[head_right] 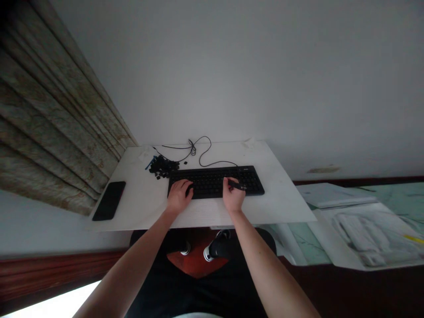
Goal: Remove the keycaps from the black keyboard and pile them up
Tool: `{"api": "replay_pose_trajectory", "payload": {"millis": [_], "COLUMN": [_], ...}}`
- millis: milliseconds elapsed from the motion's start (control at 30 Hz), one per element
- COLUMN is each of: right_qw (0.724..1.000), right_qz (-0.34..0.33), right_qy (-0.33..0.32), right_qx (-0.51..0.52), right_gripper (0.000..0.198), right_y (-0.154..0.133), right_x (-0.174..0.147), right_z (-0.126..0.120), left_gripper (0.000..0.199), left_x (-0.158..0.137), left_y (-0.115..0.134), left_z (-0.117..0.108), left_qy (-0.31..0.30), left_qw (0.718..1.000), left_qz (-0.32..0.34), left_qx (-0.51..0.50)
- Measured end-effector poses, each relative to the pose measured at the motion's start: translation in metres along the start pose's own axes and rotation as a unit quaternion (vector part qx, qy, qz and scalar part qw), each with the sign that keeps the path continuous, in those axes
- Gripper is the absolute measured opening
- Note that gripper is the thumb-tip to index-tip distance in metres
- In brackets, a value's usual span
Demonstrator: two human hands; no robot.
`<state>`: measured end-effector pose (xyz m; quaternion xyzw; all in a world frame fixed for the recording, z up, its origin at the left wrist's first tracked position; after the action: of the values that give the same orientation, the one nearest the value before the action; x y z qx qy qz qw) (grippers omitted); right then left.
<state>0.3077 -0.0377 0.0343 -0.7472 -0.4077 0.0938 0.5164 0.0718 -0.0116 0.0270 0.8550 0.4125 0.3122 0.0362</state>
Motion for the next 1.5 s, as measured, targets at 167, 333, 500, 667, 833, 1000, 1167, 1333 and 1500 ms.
{"api": "replay_pose_trajectory", "payload": {"millis": [167, 333, 500, 667, 833, 1000, 1167, 1333, 1500], "right_qw": [0.996, 0.952, 0.908, 0.911, 0.909, 0.914, 0.912, 0.902, 0.884], "right_qz": [0.019, 0.102, 0.137, 0.114, 0.077, 0.027, 0.038, 0.055, 0.038], "right_qy": [-0.079, -0.287, -0.396, -0.396, -0.407, -0.393, -0.397, -0.426, -0.465], "right_qx": [0.028, 0.023, 0.01, -0.004, -0.044, -0.092, -0.093, -0.038, -0.037], "right_gripper": [0.043, 0.031, 0.027, 0.03, 0.03, 0.029, 0.029, 0.02, 0.019], "right_y": [-0.026, -0.065, -0.083, -0.088, -0.092, -0.098, -0.096, -0.088, -0.086], "right_x": [0.001, 0.004, 0.002, 0.006, 0.003, 0.0, 0.0, 0.0, 0.004], "right_z": [0.011, 0.048, 0.075, 0.086, 0.093, 0.096, 0.095, 0.096, 0.099], "left_gripper": [0.026, 0.027, 0.028, 0.025, 0.024, 0.025, 0.028, 0.018, 0.012], "left_x": [-0.001, -0.001, 0.0, 0.001, 0.003, 0.003, 0.006, 0.02, 0.024], "left_y": [-0.006, -0.007, -0.007, -0.007, -0.007, -0.007, -0.007, -0.016, -0.021], "left_z": [-0.003, -0.002, -0.002, -0.002, -0.002, -0.001, -0.003, -0.006, -0.008], "left_qy": [0.033, 0.032, 0.018, 0.02, 0.003, -0.007, -0.011, -0.075, -0.081], "left_qw": [0.999, 0.998, 0.998, 0.998, 0.998, 0.997, 0.997, 0.996, 0.996], "left_qz": [-0.039, -0.046, -0.058, -0.057, -0.066, -0.069, -0.071, -0.045, -0.029], "left_qx": [0.011, 0.013, 0.009, 0.009, 0.019, 0.019, 0.023, 0.01, 0.016]}}
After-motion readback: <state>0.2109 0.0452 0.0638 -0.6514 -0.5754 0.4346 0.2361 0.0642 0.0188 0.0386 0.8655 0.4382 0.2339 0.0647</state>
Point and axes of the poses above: each hand's wrist, its own x-axis towards the middle knuckle, its own z-axis out of the palm, y = z × x, the point moved 4 cm from there along x, towards the middle knuckle, and after that the axes turned 13 degrees about z, right-handed, at the moved point
